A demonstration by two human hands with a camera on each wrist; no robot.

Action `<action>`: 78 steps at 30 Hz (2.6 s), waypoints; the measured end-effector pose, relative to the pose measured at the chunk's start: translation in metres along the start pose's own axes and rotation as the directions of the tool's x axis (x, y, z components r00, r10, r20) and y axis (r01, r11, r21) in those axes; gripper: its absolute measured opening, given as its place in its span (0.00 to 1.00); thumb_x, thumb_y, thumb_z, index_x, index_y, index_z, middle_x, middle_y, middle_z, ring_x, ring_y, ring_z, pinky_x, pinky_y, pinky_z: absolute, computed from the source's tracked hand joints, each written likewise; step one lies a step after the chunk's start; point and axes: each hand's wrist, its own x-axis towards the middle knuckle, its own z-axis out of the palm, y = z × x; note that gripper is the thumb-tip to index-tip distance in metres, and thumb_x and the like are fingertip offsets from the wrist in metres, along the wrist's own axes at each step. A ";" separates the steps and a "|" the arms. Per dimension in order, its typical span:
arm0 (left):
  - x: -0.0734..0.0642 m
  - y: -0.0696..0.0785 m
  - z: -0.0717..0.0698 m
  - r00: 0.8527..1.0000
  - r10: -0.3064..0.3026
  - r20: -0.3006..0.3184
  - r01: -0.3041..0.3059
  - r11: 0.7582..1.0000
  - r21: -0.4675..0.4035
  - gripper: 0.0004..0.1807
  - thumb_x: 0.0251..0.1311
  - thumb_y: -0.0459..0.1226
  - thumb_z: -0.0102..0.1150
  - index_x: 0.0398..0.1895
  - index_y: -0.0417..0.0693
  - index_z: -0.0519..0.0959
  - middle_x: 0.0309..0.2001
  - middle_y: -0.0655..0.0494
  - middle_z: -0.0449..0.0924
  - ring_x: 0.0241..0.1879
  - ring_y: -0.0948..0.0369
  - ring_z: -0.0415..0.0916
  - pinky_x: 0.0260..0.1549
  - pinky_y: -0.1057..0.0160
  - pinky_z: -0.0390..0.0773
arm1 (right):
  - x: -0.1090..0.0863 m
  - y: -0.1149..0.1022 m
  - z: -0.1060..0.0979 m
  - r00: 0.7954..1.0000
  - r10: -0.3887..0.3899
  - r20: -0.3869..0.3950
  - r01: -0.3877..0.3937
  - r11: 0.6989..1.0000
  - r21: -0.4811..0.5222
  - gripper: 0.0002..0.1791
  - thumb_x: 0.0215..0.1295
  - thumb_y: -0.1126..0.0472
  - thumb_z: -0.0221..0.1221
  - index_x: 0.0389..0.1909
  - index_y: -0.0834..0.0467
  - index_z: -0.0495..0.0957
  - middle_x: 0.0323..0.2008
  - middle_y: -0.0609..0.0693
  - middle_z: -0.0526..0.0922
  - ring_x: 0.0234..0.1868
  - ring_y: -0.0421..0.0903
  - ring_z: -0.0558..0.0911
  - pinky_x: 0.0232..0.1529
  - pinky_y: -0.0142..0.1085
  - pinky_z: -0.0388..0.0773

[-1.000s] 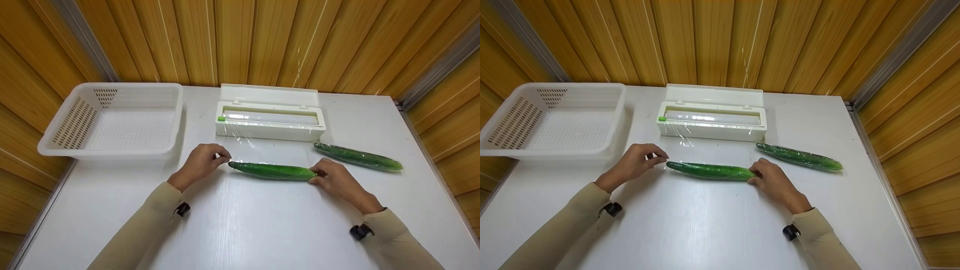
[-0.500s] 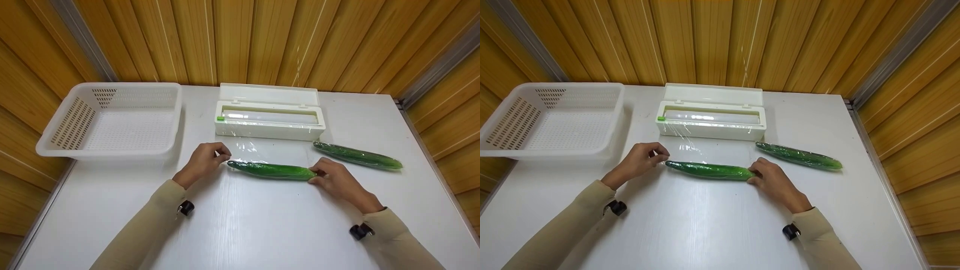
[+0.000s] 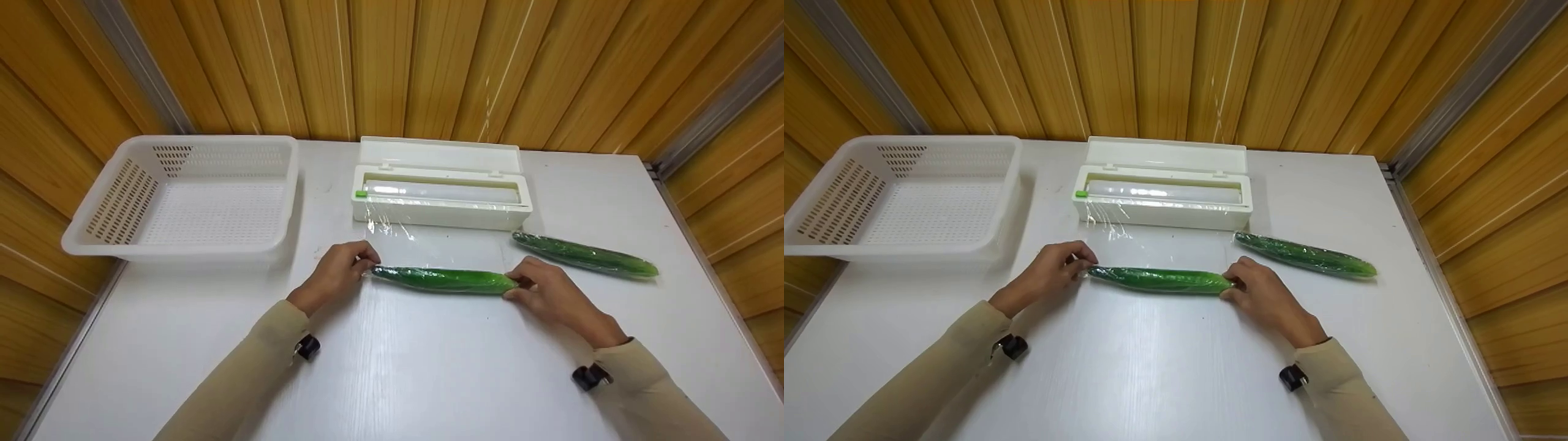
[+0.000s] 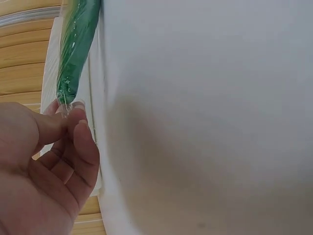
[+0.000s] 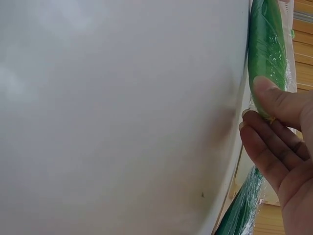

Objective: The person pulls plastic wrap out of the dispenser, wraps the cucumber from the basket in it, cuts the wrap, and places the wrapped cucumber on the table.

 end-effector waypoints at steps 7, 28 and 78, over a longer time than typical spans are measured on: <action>-0.010 0.001 0.003 0.996 0.081 0.031 -0.082 0.996 0.047 0.12 0.70 0.20 0.57 0.44 0.37 0.88 0.43 0.48 0.86 0.44 0.53 0.82 0.48 0.55 0.82 | -0.002 0.001 0.003 1.000 0.006 -0.016 -0.006 0.999 -0.032 0.14 0.59 0.68 0.77 0.45 0.60 0.86 0.38 0.42 0.82 0.39 0.43 0.85 0.42 0.38 0.85; -0.013 -0.004 0.005 0.993 0.109 0.034 -0.113 0.982 0.150 0.10 0.66 0.28 0.69 0.49 0.36 0.89 0.43 0.48 0.88 0.46 0.51 0.84 0.50 0.52 0.82 | 0.001 -0.001 0.003 0.997 0.081 0.000 -0.081 0.995 -0.052 0.15 0.63 0.65 0.74 0.50 0.62 0.86 0.39 0.44 0.82 0.40 0.43 0.82 0.44 0.38 0.83; 0.013 -0.012 0.011 0.982 -0.160 -0.105 0.159 0.987 -0.014 0.10 0.71 0.33 0.68 0.51 0.39 0.89 0.42 0.51 0.88 0.42 0.57 0.83 0.45 0.59 0.82 | 0.027 0.007 0.004 0.916 0.396 0.067 -0.402 0.897 0.186 0.13 0.81 0.63 0.59 0.55 0.68 0.83 0.43 0.57 0.88 0.42 0.49 0.87 0.42 0.34 0.84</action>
